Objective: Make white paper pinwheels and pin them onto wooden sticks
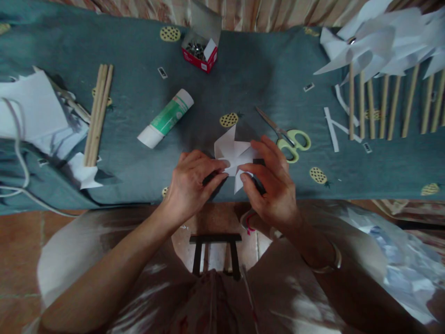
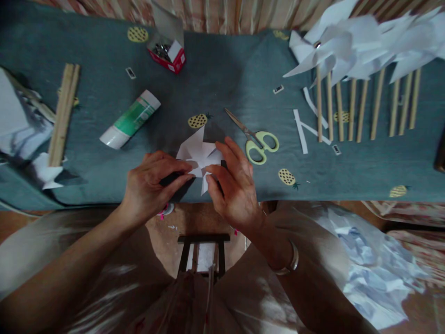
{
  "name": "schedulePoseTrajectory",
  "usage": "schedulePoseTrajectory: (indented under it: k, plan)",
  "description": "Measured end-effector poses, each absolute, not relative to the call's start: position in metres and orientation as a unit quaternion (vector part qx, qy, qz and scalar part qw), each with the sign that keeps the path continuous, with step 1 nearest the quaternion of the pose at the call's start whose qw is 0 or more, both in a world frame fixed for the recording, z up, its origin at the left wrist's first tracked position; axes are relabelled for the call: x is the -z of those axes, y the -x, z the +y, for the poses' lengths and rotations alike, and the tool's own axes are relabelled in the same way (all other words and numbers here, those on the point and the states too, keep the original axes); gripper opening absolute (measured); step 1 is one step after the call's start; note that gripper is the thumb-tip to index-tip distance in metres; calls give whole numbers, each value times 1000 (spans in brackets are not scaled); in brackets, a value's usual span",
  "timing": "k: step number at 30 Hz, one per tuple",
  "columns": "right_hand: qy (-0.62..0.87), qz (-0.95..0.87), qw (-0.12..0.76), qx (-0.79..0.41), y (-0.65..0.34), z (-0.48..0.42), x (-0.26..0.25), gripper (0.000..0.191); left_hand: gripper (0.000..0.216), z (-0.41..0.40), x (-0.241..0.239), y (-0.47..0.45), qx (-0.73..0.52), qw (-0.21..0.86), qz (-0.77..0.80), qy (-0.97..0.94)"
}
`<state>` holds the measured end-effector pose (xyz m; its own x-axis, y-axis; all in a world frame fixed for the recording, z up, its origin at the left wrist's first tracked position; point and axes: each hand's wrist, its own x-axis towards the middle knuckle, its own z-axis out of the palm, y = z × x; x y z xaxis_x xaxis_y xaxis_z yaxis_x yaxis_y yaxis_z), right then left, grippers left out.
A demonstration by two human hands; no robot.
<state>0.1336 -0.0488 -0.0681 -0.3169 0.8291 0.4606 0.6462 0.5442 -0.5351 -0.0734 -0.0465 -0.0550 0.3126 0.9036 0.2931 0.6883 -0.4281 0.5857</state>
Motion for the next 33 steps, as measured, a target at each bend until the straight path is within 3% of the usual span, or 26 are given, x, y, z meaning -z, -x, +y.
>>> schedulePoseTrajectory:
  k: [12, 27, 33]
  plan:
    - [477, -789, 367, -123, -131, -44, 63, 14, 8, -45, 56, 70, -302, 183, 516, -780]
    - [466, -803, 346, -137, -133, -46, 67, 27, 15, -44, 54, 69, -297, 201, 500, -788]
    - [450, -818, 351, -75, -130, -47, 69, 22, 15, -44, 57, 67, -298, 187, 496, -794]
